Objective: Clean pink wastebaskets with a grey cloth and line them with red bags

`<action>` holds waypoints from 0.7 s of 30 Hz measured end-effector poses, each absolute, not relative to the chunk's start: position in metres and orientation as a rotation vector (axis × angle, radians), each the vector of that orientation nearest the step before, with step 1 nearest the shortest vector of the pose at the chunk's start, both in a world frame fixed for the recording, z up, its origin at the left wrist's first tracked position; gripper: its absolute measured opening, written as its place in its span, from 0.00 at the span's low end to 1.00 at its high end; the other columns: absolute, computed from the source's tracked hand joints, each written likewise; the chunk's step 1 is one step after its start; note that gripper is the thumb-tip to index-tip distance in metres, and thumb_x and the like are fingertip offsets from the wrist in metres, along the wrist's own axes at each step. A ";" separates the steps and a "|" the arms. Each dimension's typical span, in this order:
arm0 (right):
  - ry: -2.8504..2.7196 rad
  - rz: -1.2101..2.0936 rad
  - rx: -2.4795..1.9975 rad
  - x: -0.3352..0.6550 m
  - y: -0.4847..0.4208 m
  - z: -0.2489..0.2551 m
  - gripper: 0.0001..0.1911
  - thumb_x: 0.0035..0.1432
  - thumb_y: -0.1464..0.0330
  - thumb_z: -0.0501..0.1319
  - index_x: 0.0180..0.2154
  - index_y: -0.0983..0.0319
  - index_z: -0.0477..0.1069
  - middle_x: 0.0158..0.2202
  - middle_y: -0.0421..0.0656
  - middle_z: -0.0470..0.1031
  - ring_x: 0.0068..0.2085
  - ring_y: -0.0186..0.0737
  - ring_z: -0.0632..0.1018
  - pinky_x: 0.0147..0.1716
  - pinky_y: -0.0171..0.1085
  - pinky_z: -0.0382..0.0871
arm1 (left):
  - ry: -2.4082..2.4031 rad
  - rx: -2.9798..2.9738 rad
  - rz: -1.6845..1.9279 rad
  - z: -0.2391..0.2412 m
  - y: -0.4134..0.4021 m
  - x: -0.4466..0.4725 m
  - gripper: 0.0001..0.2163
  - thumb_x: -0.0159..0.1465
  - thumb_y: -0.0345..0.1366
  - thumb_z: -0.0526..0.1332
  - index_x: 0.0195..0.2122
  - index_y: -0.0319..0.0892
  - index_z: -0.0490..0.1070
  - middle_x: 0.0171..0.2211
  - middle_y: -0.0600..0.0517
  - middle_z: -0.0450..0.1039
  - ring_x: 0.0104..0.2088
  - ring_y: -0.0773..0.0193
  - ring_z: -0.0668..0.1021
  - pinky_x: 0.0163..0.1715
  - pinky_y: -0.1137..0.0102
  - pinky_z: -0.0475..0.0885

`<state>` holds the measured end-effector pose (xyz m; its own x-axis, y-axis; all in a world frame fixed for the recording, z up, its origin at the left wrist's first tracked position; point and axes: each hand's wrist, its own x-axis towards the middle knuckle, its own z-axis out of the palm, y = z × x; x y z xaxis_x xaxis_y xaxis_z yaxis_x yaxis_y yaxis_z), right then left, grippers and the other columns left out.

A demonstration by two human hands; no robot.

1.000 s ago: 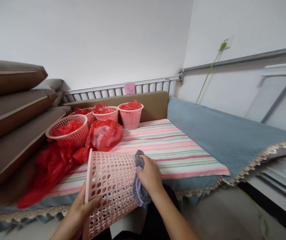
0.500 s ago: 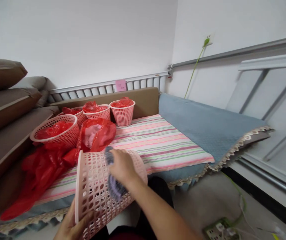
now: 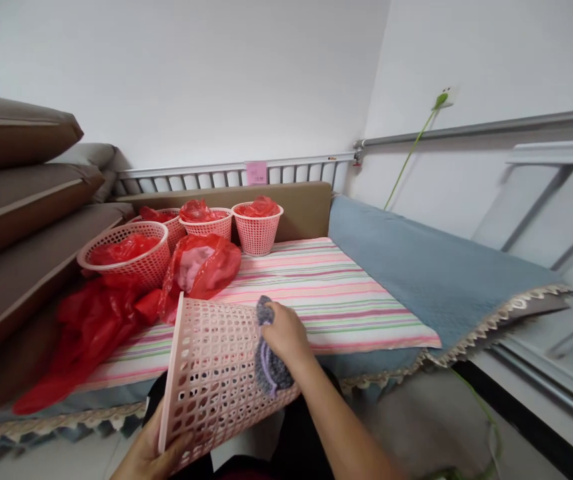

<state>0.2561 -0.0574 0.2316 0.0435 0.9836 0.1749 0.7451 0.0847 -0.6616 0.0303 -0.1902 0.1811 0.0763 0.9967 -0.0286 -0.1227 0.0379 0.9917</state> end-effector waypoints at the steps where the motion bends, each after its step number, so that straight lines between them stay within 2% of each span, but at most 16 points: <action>1: -1.776 0.504 -1.592 0.239 -0.066 0.238 0.28 0.42 0.75 0.57 0.49 0.62 0.70 0.49 0.47 0.75 0.50 0.46 0.73 0.50 0.40 0.64 | 1.088 1.129 1.164 0.181 -0.189 0.028 0.25 0.54 0.48 0.67 0.51 0.42 0.72 0.49 0.39 0.76 0.47 0.46 0.78 0.54 0.53 0.67; 4: -1.824 0.521 -1.171 0.189 -0.099 0.255 0.31 0.40 0.77 0.56 0.50 0.61 0.69 0.50 0.46 0.73 0.51 0.43 0.71 0.54 0.41 0.61 | 1.054 1.151 1.138 0.182 -0.187 0.024 0.29 0.53 0.49 0.67 0.54 0.43 0.70 0.51 0.39 0.75 0.49 0.44 0.77 0.53 0.52 0.68; 7: -1.916 0.495 -0.919 0.161 -0.128 0.259 0.34 0.39 0.76 0.55 0.53 0.61 0.67 0.47 0.45 0.72 0.51 0.45 0.70 0.55 0.44 0.60 | 1.065 1.185 1.258 0.188 -0.184 0.023 0.30 0.51 0.49 0.69 0.55 0.45 0.70 0.54 0.42 0.73 0.55 0.44 0.72 0.58 0.54 0.62; 9: -1.944 0.504 -0.881 0.160 -0.134 0.259 0.35 0.39 0.77 0.55 0.54 0.60 0.65 0.48 0.45 0.72 0.51 0.44 0.69 0.55 0.44 0.61 | 1.058 1.193 1.248 0.195 -0.182 0.024 0.31 0.52 0.47 0.69 0.57 0.46 0.67 0.55 0.43 0.71 0.58 0.46 0.69 0.60 0.56 0.60; 14: -1.897 0.453 -1.050 0.176 -0.096 0.273 0.36 0.40 0.76 0.56 0.56 0.63 0.62 0.54 0.48 0.69 0.55 0.45 0.67 0.58 0.45 0.57 | 0.975 1.267 1.062 0.218 -0.176 0.028 0.38 0.58 0.50 0.63 0.66 0.46 0.50 0.59 0.39 0.66 0.58 0.46 0.68 0.57 0.54 0.62; 18: -1.851 0.658 -1.195 0.170 -0.048 0.294 0.25 0.43 0.74 0.58 0.47 0.66 0.70 0.46 0.48 0.74 0.48 0.46 0.73 0.50 0.41 0.64 | 0.981 1.357 0.996 0.220 -0.174 0.028 0.41 0.57 0.51 0.63 0.66 0.44 0.47 0.62 0.39 0.60 0.59 0.45 0.66 0.57 0.54 0.61; 21: -1.892 0.731 -1.184 0.158 -0.039 0.298 0.15 0.44 0.73 0.58 0.37 0.65 0.73 0.38 0.46 0.75 0.41 0.45 0.75 0.44 0.39 0.67 | 1.005 1.311 1.011 0.215 -0.175 0.026 0.40 0.56 0.51 0.64 0.65 0.42 0.51 0.59 0.38 0.64 0.56 0.44 0.69 0.56 0.52 0.61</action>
